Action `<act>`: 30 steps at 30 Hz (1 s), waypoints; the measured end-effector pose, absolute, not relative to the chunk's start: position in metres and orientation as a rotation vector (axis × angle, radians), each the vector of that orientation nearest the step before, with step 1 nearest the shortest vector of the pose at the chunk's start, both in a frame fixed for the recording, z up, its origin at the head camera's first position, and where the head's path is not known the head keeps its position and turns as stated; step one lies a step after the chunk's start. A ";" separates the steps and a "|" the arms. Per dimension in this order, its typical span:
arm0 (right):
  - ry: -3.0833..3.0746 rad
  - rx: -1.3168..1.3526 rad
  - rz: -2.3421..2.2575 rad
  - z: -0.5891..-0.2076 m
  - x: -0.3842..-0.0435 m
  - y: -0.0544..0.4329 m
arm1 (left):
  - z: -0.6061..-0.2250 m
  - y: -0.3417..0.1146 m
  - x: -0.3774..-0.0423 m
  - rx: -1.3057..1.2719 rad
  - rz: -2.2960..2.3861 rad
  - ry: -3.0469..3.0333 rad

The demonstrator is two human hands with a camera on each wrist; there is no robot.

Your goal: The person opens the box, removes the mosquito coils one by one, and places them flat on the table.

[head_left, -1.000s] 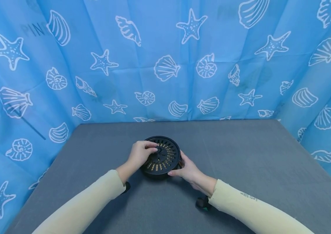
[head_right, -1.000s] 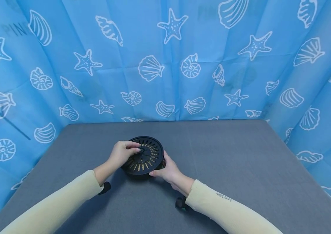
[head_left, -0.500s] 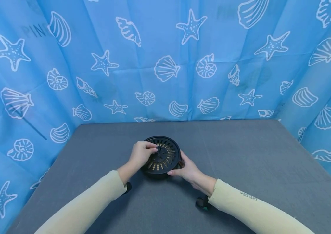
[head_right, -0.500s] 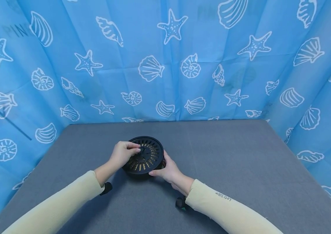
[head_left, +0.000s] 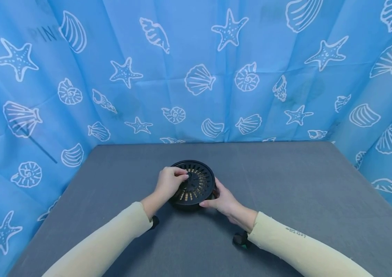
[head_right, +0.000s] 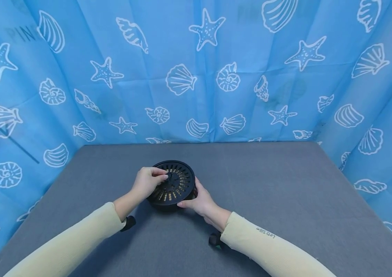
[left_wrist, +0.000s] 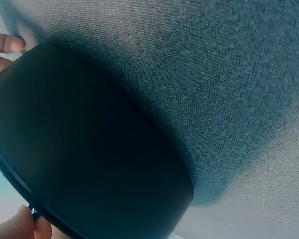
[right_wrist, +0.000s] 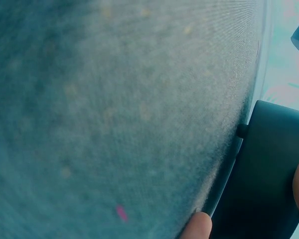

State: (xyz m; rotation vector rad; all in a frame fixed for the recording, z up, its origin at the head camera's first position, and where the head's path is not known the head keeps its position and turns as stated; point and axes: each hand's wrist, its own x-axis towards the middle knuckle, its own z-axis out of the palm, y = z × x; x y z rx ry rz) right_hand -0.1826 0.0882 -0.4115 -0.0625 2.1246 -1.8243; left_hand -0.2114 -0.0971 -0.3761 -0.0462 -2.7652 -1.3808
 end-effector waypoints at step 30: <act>2.151 -0.069 -1.772 -0.415 -0.184 0.090 | -0.357 -0.117 -0.202 0.054 -1.654 -2.534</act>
